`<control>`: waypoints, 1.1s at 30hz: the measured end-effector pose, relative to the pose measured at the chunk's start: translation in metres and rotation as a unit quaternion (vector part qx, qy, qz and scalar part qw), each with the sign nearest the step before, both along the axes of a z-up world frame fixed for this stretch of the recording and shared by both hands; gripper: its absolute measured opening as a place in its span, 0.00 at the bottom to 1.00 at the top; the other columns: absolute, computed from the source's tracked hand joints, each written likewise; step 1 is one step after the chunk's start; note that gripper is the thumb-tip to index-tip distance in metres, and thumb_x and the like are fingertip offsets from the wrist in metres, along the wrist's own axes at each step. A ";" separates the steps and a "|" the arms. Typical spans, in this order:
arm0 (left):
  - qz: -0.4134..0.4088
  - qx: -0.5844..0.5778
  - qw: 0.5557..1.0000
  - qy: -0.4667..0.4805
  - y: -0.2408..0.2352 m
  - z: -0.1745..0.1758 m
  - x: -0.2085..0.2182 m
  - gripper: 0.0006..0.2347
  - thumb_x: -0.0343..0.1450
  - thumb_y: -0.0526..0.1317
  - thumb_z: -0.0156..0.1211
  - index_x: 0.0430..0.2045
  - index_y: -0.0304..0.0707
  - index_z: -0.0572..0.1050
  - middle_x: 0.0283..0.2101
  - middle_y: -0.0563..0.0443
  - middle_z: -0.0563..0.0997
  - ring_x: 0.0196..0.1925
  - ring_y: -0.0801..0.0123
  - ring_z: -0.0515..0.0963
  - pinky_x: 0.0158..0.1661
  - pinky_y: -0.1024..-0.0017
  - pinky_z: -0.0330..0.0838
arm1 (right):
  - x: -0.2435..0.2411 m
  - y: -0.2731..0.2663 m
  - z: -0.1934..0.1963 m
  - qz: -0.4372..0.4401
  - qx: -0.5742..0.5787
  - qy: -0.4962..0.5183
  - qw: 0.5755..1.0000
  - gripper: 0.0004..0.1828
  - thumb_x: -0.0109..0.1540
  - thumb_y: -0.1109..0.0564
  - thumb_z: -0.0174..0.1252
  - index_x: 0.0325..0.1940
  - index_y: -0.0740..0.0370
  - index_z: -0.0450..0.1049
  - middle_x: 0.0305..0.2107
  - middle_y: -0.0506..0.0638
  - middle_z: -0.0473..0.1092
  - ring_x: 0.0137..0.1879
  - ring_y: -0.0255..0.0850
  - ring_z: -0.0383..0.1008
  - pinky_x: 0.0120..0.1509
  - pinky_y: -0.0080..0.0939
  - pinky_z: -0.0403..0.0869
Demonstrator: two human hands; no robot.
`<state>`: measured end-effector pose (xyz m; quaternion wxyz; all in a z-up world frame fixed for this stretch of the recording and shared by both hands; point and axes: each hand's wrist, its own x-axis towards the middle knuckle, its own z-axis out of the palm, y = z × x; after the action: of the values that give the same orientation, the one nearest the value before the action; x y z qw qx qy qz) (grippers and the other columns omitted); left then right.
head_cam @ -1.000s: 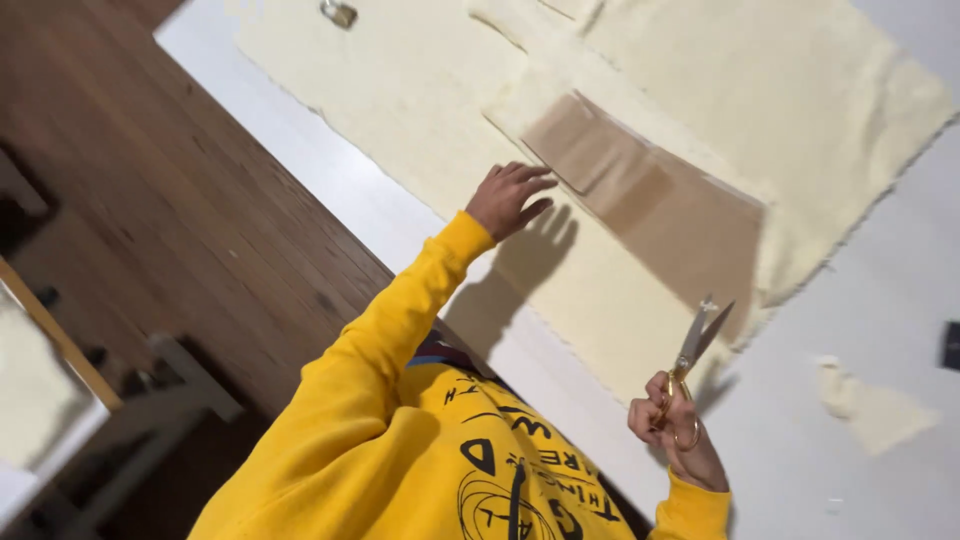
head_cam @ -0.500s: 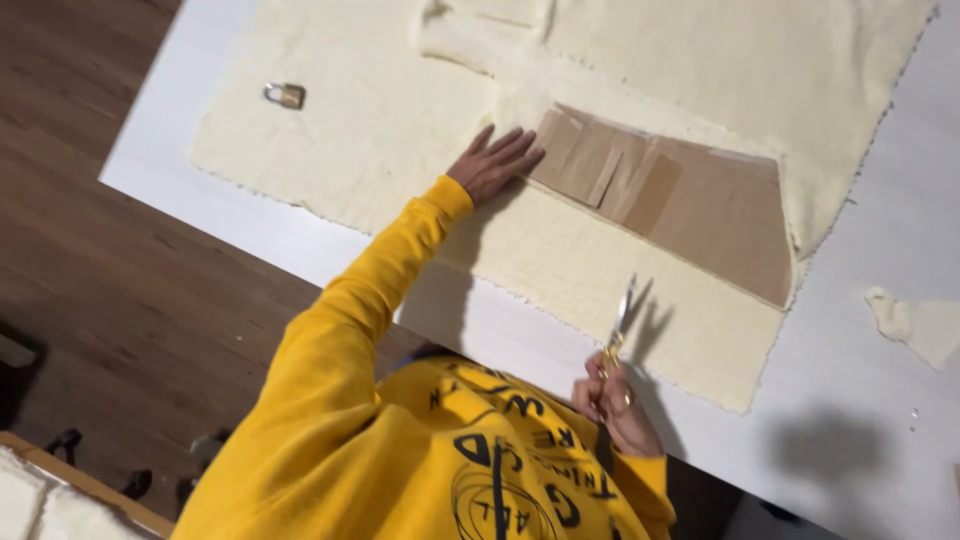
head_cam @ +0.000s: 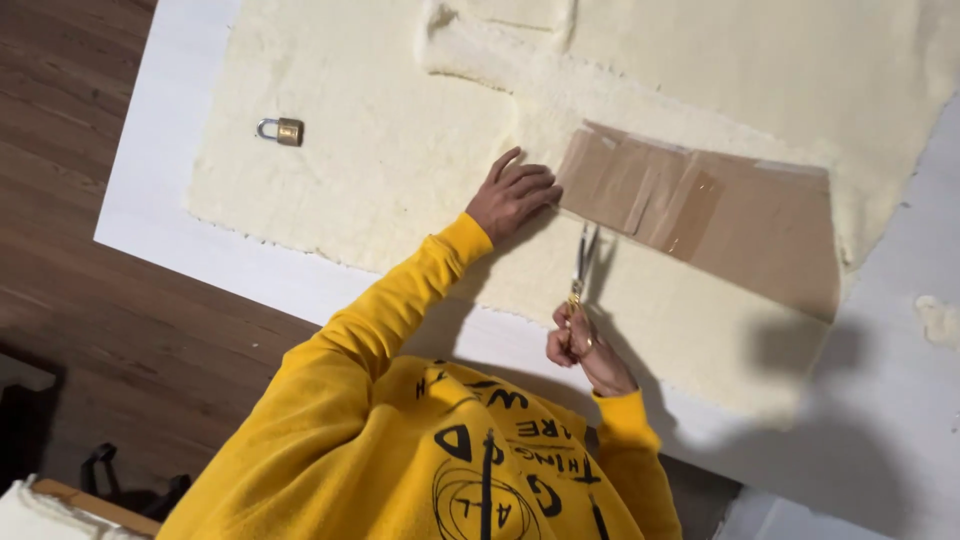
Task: Cutting a piece of sheepskin material using a cardboard template and scissors on a workbench.
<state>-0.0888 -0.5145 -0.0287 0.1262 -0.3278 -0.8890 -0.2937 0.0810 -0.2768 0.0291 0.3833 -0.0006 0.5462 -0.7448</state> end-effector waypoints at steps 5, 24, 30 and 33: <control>-0.039 0.052 0.998 -0.027 -0.014 0.013 -0.003 0.11 0.74 0.44 0.64 0.48 0.45 0.79 0.54 0.51 0.82 0.64 0.62 0.75 0.73 0.45 0.51 | -0.013 -0.060 -0.018 -0.010 0.027 -0.058 0.998 0.28 0.69 0.27 0.29 0.41 0.52 0.53 0.13 0.44 0.57 0.19 0.32 0.50 0.24 0.34 0.54; -0.116 0.002 0.992 0.049 -0.030 -0.001 -0.037 0.06 0.72 0.42 0.68 0.38 0.46 0.82 0.48 0.57 0.82 0.59 0.66 0.77 0.68 0.53 0.62 | -0.030 -0.083 -0.021 -0.030 0.088 -0.138 0.986 0.32 0.66 0.24 0.26 0.43 0.53 0.54 0.12 0.44 0.58 0.18 0.31 0.51 0.26 0.32 0.51; -0.121 0.034 0.988 0.085 -0.031 0.003 -0.038 0.06 0.71 0.40 0.69 0.39 0.44 0.83 0.49 0.56 0.81 0.59 0.65 0.76 0.65 0.55 0.67 | -0.037 -0.085 -0.039 -0.020 0.096 -0.093 0.991 0.30 0.68 0.26 0.27 0.41 0.54 0.53 0.12 0.45 0.58 0.16 0.31 0.53 0.22 0.32 0.53; -0.132 0.037 0.987 0.080 -0.033 0.012 -0.039 0.07 0.70 0.39 0.70 0.39 0.43 0.83 0.49 0.56 0.81 0.59 0.64 0.77 0.64 0.54 0.68 | -0.036 -0.087 -0.051 -0.060 0.059 -0.089 0.992 0.27 0.71 0.30 0.32 0.41 0.56 0.53 0.16 0.42 0.54 0.18 0.31 0.54 0.23 0.32 0.54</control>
<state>-0.1279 -0.5479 -0.0163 0.1691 -0.4594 -0.8137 -0.3133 0.0449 -0.3639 -0.0222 0.3844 0.1210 0.5524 -0.7297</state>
